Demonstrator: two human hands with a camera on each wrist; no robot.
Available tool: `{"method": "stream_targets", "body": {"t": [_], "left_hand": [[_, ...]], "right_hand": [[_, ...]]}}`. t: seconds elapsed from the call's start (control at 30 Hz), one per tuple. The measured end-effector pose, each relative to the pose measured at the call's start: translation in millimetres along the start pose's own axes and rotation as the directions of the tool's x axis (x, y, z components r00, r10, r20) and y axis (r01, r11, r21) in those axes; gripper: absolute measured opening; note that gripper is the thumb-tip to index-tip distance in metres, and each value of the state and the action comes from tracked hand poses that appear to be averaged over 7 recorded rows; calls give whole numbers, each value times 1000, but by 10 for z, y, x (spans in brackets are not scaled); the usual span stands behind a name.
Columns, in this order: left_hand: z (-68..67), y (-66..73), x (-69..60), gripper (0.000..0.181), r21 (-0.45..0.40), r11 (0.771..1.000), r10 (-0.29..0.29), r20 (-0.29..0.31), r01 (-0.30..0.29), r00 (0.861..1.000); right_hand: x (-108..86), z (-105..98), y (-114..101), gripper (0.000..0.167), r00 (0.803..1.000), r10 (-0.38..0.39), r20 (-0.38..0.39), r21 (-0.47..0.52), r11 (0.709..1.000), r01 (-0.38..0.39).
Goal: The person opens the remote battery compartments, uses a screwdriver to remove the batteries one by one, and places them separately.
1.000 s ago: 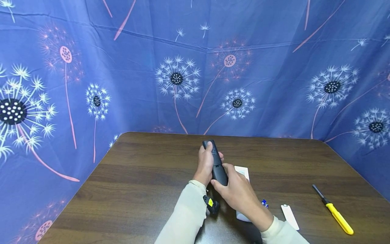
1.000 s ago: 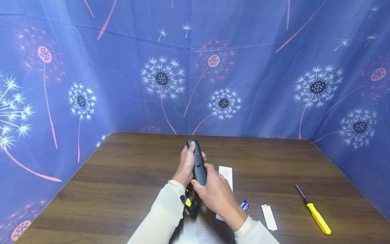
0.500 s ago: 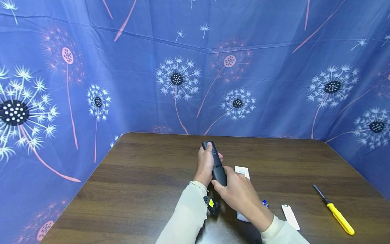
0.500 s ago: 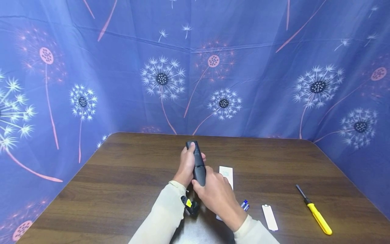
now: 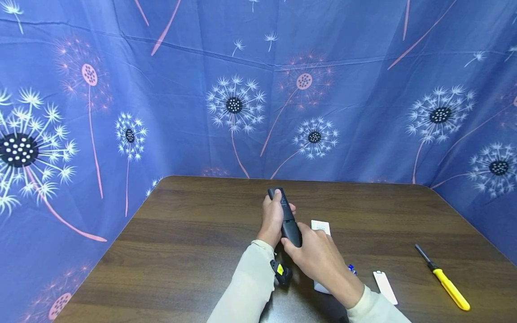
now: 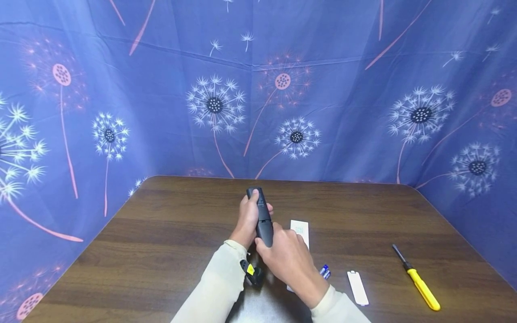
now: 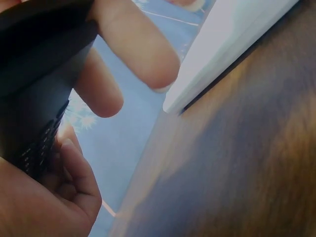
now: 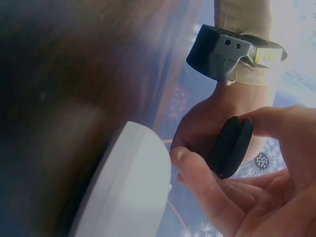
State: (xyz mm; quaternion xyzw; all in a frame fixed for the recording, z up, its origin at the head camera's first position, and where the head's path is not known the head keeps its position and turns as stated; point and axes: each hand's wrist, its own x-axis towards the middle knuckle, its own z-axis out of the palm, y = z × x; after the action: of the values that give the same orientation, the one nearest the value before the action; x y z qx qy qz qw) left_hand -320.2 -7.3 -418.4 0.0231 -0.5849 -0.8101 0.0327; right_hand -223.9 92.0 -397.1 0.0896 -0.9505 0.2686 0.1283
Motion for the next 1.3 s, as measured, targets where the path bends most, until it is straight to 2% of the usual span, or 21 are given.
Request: {"method": "stream_targets", "body": {"t": [0.2,0.4,0.7,0.93,1.3], "left_hand": [[-10,-6,12,41,-28,1000,-1,1,1,1000],[-21,-3,16,41,-28,1000,5,-1,-5,1000],[-15,-3,29,39,-33,999,-2,-8,2,1000],[-51,9,44,39,-46,999,-7,1,7,1000],[-125,22,55,40,-41,999,-29,12,29,1000]], "right_hand": [[-32,-17,22,46,1000,12,14,30,999,-12],[-50,-51,47,45,1000,0,1,12,1000,0],[-78,-99,52,56,1000,1,-2,-57,998,-1],[-115,-107,67,51,1000,-24,-11,-107,994,22],[-188,-129,42,51,1000,-5,18,-123,992,7]]}}
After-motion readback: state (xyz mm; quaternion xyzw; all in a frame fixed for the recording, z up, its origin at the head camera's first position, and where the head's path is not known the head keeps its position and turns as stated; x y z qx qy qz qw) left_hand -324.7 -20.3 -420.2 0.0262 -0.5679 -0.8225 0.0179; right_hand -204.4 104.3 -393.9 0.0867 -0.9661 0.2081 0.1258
